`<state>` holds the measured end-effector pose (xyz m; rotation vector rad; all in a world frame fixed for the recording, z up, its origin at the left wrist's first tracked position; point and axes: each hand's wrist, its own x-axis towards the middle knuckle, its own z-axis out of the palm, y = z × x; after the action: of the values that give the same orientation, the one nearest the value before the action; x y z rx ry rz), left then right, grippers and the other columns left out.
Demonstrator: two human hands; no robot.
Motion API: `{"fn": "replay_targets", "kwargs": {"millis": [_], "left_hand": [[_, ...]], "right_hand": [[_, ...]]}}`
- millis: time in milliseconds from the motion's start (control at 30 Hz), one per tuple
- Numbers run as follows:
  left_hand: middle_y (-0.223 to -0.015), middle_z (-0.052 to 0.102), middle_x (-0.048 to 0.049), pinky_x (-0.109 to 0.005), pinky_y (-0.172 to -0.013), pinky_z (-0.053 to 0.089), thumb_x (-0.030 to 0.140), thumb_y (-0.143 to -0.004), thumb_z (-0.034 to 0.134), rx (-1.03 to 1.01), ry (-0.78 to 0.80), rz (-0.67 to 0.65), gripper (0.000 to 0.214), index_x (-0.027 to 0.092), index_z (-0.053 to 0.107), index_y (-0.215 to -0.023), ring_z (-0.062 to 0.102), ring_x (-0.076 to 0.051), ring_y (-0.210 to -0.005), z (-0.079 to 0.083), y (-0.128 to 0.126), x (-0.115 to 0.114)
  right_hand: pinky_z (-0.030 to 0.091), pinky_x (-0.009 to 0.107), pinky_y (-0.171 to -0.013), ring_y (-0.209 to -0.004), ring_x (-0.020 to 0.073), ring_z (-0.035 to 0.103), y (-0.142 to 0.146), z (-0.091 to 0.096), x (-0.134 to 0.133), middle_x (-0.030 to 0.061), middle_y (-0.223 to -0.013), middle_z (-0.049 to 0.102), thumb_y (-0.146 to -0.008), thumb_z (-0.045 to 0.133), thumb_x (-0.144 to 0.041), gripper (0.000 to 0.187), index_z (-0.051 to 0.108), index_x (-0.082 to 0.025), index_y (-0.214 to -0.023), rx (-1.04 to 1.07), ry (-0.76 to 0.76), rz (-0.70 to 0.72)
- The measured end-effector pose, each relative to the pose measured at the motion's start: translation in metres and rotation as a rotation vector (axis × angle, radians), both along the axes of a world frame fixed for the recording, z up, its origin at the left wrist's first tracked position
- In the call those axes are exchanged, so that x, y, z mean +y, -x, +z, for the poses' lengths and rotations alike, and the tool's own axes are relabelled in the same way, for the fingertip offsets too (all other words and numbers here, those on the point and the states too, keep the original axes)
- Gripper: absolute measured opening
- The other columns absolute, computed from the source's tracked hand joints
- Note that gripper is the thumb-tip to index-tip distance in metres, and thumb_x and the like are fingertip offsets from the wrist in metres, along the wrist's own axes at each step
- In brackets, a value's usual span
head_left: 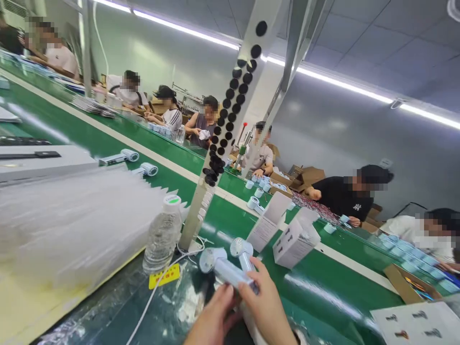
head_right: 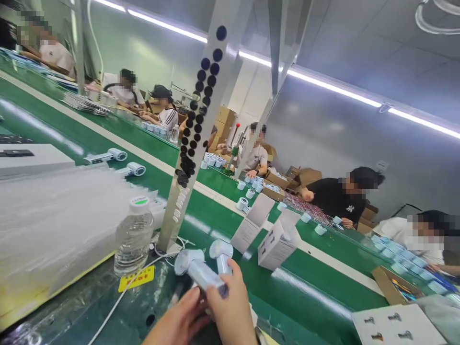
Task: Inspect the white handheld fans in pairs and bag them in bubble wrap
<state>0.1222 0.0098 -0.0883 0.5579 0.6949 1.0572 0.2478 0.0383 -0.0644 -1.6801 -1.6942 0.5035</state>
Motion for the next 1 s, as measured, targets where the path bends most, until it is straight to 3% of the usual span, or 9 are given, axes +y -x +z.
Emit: {"fn": "replay_targets", "kwargs": {"millis": [133,267,367,433,533,633,733,867,1000], "left_hand": [[-0.093,0.074,-0.0111,-0.032,-0.086,0.052,0.048,-0.087,0.062,-0.192,0.266,-0.031,0.036,0.014,0.068,-0.097,0.069,-0.024,-0.091,0.03,-0.001,0.003],[-0.069,0.069,-0.0065,-0.025,-0.065,0.052,0.039,-0.09,0.061,-0.144,0.25,-0.036,0.03,0.011,0.066,-0.079,0.064,-0.015,-0.061,0.047,0.0,0.005],[-0.074,0.068,-0.0049,-0.025,-0.058,0.05,0.034,-0.083,0.07,-0.049,0.14,-0.061,0.023,0.013,0.065,-0.089,0.061,-0.014,-0.06,0.05,0.003,0.002],[-0.08,0.068,-0.0023,-0.024,-0.06,0.049,0.03,-0.073,0.078,0.04,0.001,0.0,0.03,0.016,0.066,-0.097,0.061,-0.014,-0.066,0.055,0.008,-0.002],[-0.087,0.069,-0.0008,-0.023,-0.066,0.048,0.033,-0.066,0.085,0.092,-0.172,0.029,0.049,0.02,0.065,-0.109,0.061,-0.014,-0.075,0.067,0.018,-0.006],[-0.09,0.07,-0.002,-0.027,-0.069,0.049,0.049,-0.061,0.087,0.059,-0.251,-0.006,0.063,0.023,0.063,-0.113,0.064,-0.019,-0.081,0.082,0.028,-0.003],[-0.088,0.071,-0.0033,-0.03,-0.072,0.052,0.06,-0.058,0.084,0.07,-0.351,0.03,0.065,0.02,0.066,-0.105,0.067,-0.023,-0.086,0.095,0.035,0.005],[-0.098,0.074,-0.0054,-0.033,-0.083,0.054,0.063,-0.06,0.081,-0.011,-0.424,0.044,0.06,0.019,0.068,-0.099,0.068,-0.025,-0.098,0.096,0.032,0.019],[-0.103,0.074,-0.0077,-0.035,-0.089,0.054,0.064,-0.066,0.077,-0.194,-0.35,-0.089,0.054,0.019,0.069,-0.093,0.068,-0.027,-0.104,0.075,0.021,0.034]], "right_hand": [[0.037,0.05,-0.11,-0.135,0.0392,0.044,0.007,-0.001,-0.064,0.0201,-0.151,0.043,-0.074,0.068,-0.027,0.032,0.074,-0.014,-0.103,-0.087,-0.11,0.058],[0.029,0.056,-0.114,-0.142,0.0368,0.034,-0.003,0.007,-0.084,0.0139,-0.151,0.045,-0.081,0.067,-0.037,0.028,0.074,-0.02,-0.102,0.014,-0.085,0.298],[0.043,0.051,-0.102,-0.123,0.0314,0.056,-0.016,-0.002,-0.076,0.0132,-0.115,0.072,-0.096,0.044,-0.039,0.041,0.067,-0.021,-0.067,0.226,-0.158,0.261],[0.05,0.048,-0.092,-0.102,0.0285,0.065,-0.014,-0.015,-0.071,0.0132,-0.094,0.073,-0.097,0.038,-0.034,0.043,0.062,-0.021,-0.064,0.281,-0.201,0.12],[0.044,0.052,-0.099,-0.108,0.0323,0.059,0.01,-0.03,-0.069,0.0143,-0.107,0.069,-0.079,0.063,-0.026,0.011,0.07,-0.02,-0.086,0.207,-0.203,0.094],[0.029,0.055,-0.114,-0.131,0.036,0.044,0.035,-0.035,-0.072,0.0172,-0.131,0.06,-0.067,0.064,-0.007,0.049,0.066,-0.016,-0.115,0.065,-0.154,0.221],[0.021,0.055,-0.117,-0.136,0.0361,0.039,0.027,-0.032,-0.072,0.0185,-0.128,0.061,-0.068,0.056,-0.002,0.034,0.068,-0.015,-0.097,0.137,-0.046,0.204],[0.045,0.055,-0.095,-0.099,0.0321,0.063,-0.018,-0.026,-0.067,0.014,-0.095,0.069,-0.085,0.051,-0.021,0.01,0.06,-0.02,-0.089,0.331,0.055,0.087],[0.053,0.036,-0.062,-0.059,0.0203,0.063,-0.036,-0.017,-0.068,0.0027,-0.067,0.066,-0.09,0.047,-0.047,0.033,0.057,-0.02,-0.107,0.528,0.166,0.131]]}}
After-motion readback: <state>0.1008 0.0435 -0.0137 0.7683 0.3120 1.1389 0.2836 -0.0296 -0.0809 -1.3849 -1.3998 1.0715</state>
